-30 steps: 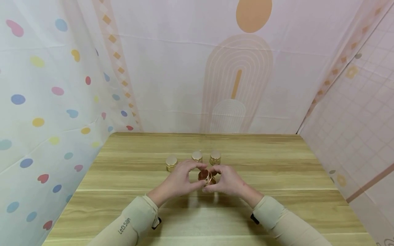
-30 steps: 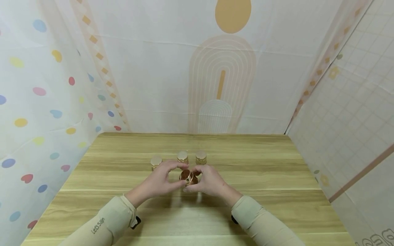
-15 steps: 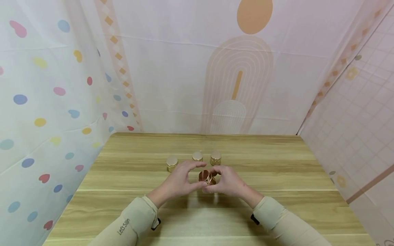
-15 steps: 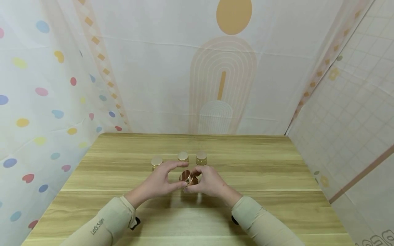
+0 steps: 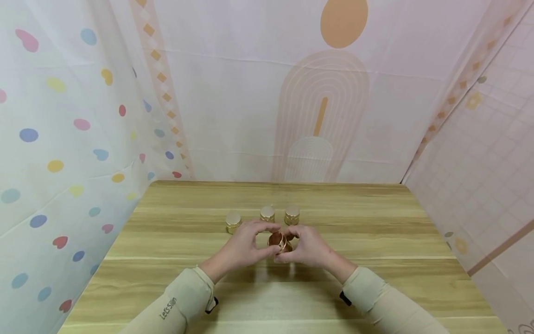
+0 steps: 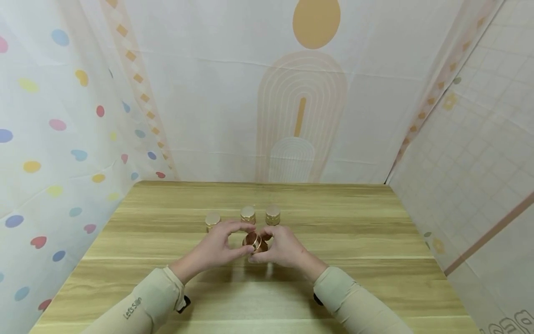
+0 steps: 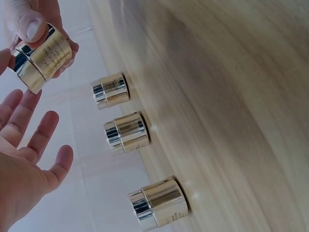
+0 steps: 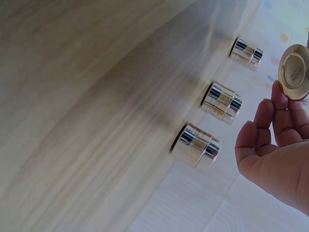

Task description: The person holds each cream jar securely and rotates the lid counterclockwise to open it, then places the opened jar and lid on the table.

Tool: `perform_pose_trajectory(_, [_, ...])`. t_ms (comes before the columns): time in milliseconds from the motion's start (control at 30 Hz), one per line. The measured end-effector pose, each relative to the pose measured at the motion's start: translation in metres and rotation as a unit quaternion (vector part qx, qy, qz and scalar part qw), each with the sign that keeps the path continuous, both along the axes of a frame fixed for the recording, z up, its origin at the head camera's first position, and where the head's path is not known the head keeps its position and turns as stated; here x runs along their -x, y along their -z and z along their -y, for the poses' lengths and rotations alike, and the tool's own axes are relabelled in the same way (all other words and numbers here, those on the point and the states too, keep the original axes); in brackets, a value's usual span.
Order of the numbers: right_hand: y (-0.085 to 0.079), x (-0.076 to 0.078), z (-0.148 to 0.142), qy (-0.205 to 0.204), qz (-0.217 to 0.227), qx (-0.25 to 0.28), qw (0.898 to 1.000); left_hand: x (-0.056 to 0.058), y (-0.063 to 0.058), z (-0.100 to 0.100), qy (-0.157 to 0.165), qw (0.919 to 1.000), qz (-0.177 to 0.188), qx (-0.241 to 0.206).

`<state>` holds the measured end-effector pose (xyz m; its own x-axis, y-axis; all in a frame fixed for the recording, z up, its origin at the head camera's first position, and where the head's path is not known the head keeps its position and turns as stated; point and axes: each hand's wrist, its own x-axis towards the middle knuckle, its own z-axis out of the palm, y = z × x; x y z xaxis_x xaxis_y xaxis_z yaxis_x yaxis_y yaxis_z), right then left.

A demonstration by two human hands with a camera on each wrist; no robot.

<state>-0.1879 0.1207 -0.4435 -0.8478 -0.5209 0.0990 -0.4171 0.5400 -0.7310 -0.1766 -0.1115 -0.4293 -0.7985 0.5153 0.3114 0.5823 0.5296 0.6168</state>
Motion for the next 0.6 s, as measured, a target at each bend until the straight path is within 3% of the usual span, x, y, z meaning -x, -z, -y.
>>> perform_pose_trajectory(400, [0.0028,0.0006,-0.0024,-0.003,0.022,0.017,1.000,-0.0013,-0.0010,-0.0001,-0.016,0.9998,0.012,0.000])
perform_pose_trajectory(600, [0.0043,0.0020,-0.0032,0.000,0.017,0.008,1.000,0.0007,0.0002,0.0045,-0.004,0.9999,-0.002,0.012])
